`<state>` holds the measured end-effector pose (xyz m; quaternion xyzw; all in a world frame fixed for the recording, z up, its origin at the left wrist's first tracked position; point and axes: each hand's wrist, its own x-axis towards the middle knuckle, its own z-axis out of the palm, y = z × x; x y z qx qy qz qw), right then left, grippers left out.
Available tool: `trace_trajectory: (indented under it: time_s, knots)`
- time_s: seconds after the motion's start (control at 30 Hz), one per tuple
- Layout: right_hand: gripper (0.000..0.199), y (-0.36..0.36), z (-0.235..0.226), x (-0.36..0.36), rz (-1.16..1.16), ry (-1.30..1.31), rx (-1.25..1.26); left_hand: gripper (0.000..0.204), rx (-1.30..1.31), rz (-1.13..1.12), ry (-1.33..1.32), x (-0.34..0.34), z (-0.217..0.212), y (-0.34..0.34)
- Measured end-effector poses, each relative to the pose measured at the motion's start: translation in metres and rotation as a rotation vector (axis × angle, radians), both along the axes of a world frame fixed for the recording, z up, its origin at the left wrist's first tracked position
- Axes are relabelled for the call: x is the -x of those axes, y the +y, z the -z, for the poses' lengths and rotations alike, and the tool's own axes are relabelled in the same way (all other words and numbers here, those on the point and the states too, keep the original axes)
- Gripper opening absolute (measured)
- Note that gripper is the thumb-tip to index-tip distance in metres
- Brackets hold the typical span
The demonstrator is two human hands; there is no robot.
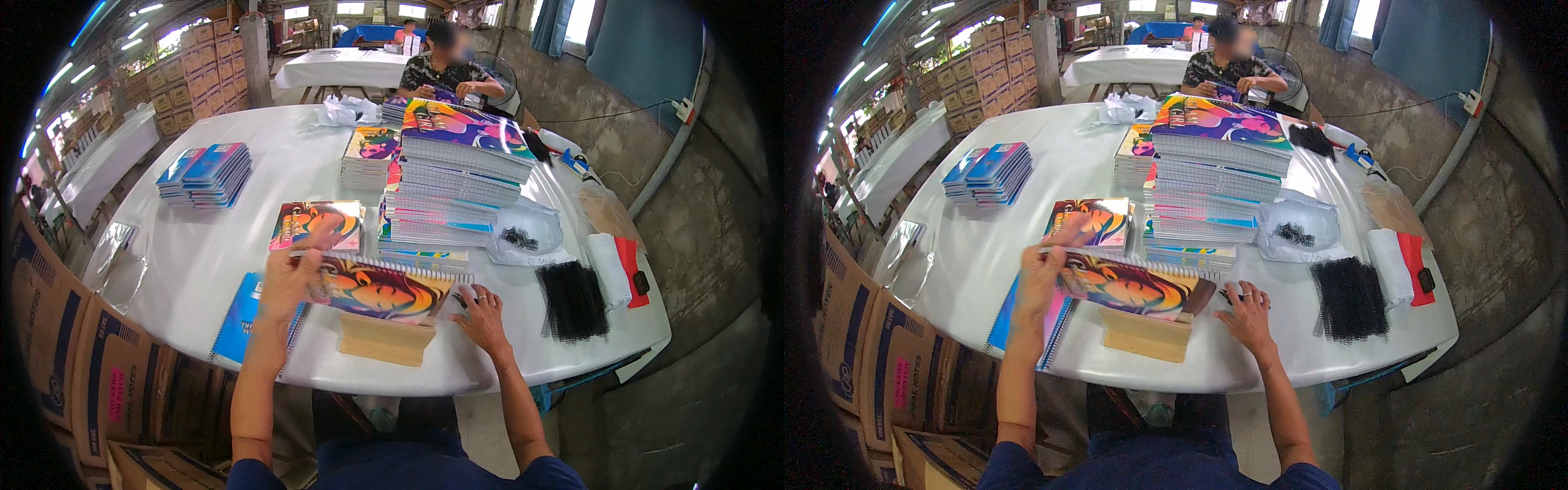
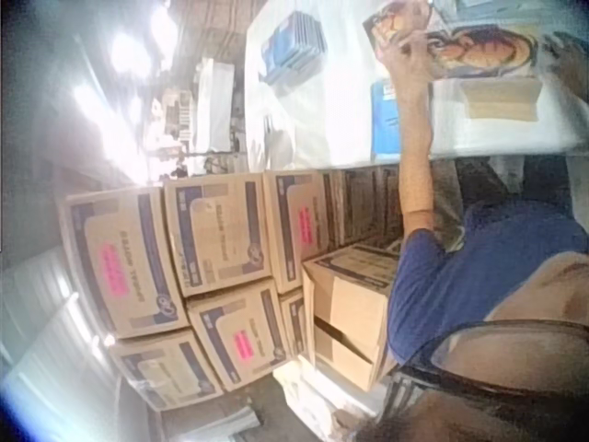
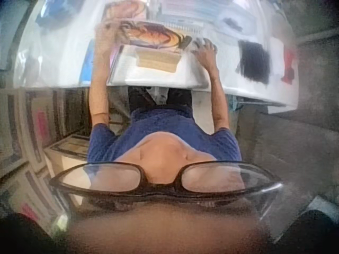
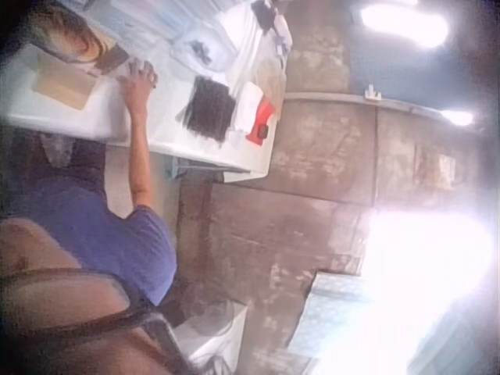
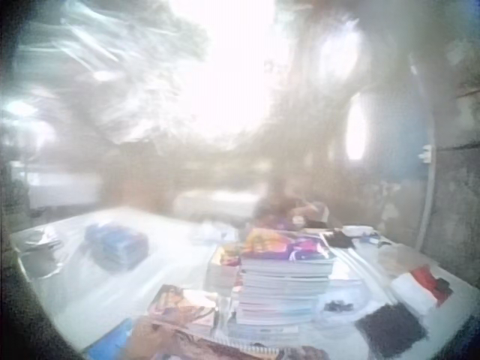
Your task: The person is assembling spiral notebooks by aligning the pages and covers on a wooden stand, then manually threading a plastic coil through the holes and using pliers to secure the ends.
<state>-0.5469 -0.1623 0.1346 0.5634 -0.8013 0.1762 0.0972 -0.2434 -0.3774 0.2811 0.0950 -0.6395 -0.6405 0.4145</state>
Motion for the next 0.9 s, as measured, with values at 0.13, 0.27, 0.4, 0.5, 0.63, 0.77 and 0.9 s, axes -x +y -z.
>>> trace_trajectory:
  time_s: [0.13, 0.27, 0.4, 0.5, 0.63, 0.77, 0.9]
  knots:
    - [0.056, 0.015, 0.013, 0.007, 0.039, -0.01, -0.016, 0.074, 0.194, -0.147, 0.005, -0.01, -0.03, 0.029]
    - [0.048, 0.017, 0.018, 0.005, 0.076, 0.101, 0.046, 0.071, 0.775, -0.11, -0.276, -0.004, 0.004, 0.066]
    - [0.044, 0.021, 0.022, 0.001, 0.159, 0.15, 0.008, 0.063, 1.098, -0.3, -0.539, 0.025, 0.059, 0.097]
    - [0.045, 0.029, 0.003, -0.031, 0.2, -0.013, 0.152, 0.063, 1.018, -0.382, -0.576, 0.033, 0.074, 0.1]
    - [0.047, 0.047, -0.046, -0.102, -0.174, -0.252, 0.326, 0.063, 1.125, -0.401, -0.659, 0.031, 0.075, 0.104]
    - [0.048, 0.046, -0.068, -0.147, -0.358, -0.218, 0.343, 0.061, 1.14, -0.421, -0.679, 0.034, 0.074, 0.105]
    - [0.052, 0.04, -0.064, -0.145, -0.363, -0.146, 0.334, 0.062, 1.168, -0.434, -0.694, 0.036, 0.073, 0.106]
